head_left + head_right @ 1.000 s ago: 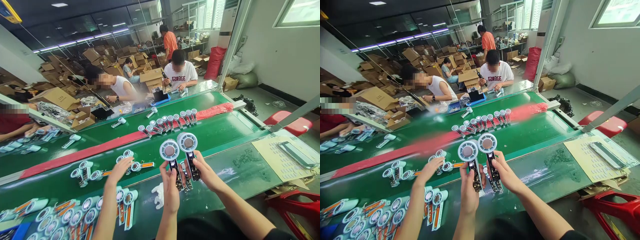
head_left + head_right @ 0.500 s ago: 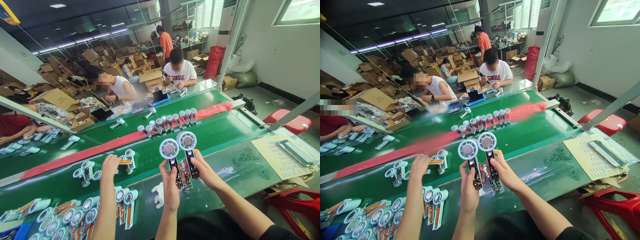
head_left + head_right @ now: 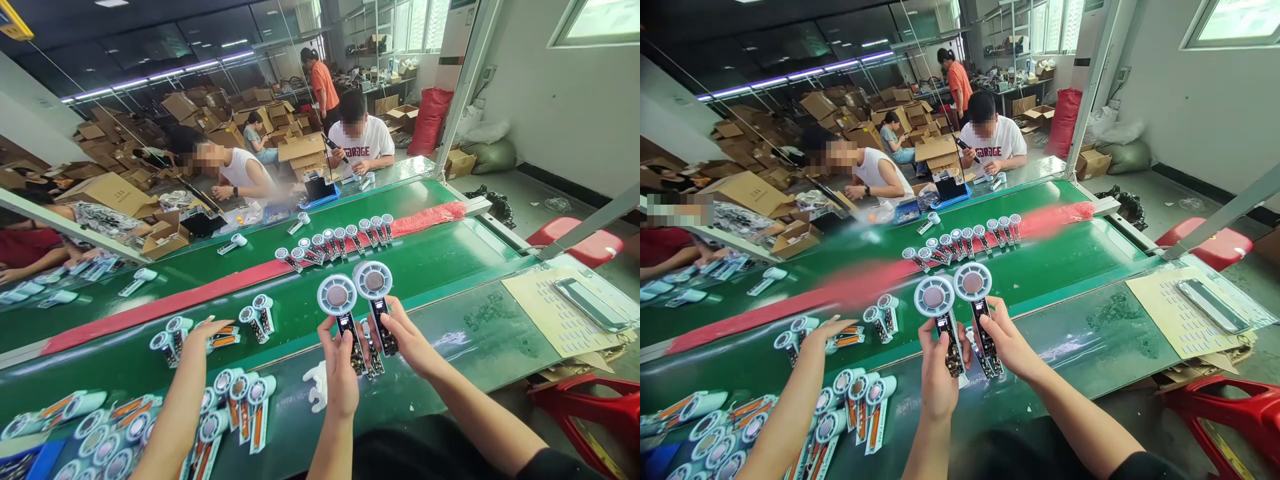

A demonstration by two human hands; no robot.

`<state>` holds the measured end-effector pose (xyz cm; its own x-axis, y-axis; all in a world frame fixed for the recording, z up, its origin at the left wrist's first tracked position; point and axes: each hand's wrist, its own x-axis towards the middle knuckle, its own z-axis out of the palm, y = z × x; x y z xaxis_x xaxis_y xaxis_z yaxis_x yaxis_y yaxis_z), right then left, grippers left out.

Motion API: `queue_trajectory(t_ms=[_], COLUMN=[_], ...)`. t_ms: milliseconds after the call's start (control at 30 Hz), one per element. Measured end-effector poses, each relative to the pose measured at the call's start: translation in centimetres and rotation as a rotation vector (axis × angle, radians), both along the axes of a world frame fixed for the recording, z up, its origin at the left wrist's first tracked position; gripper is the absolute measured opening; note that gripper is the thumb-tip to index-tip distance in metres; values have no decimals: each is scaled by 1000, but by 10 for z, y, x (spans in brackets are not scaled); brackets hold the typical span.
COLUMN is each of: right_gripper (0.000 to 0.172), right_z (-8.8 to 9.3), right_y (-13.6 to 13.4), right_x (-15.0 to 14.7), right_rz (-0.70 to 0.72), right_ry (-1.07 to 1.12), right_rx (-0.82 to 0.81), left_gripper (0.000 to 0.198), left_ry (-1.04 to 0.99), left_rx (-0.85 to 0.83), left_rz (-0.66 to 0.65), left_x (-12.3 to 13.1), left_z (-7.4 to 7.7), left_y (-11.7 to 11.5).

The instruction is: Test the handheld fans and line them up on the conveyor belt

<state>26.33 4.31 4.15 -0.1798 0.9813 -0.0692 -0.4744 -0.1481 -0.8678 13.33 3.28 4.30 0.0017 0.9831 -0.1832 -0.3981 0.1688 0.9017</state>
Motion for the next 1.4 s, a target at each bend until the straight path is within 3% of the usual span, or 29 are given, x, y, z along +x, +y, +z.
queue_trajectory(t_ms=[533, 767, 1067, 1400], right_gripper=[43, 39, 38, 39], right_z=[-3, -3, 2, 7], right_y=[-1, -3, -7, -11], right_x=[1, 3, 2, 4], right_rz=[-16, 0, -10, -5], right_ry=[36, 44, 28, 45], right_rx=[-43, -10, 78, 64], left_gripper=[45, 38, 57, 54], left_ry=[19, -17, 52, 127], left_rx=[-25, 13, 28, 78], left_rz=[33, -1, -54, -2], left_x=[0, 1, -4, -5], left_z=[-2, 1, -8, -8], left_y=[-1, -2, -6, -5])
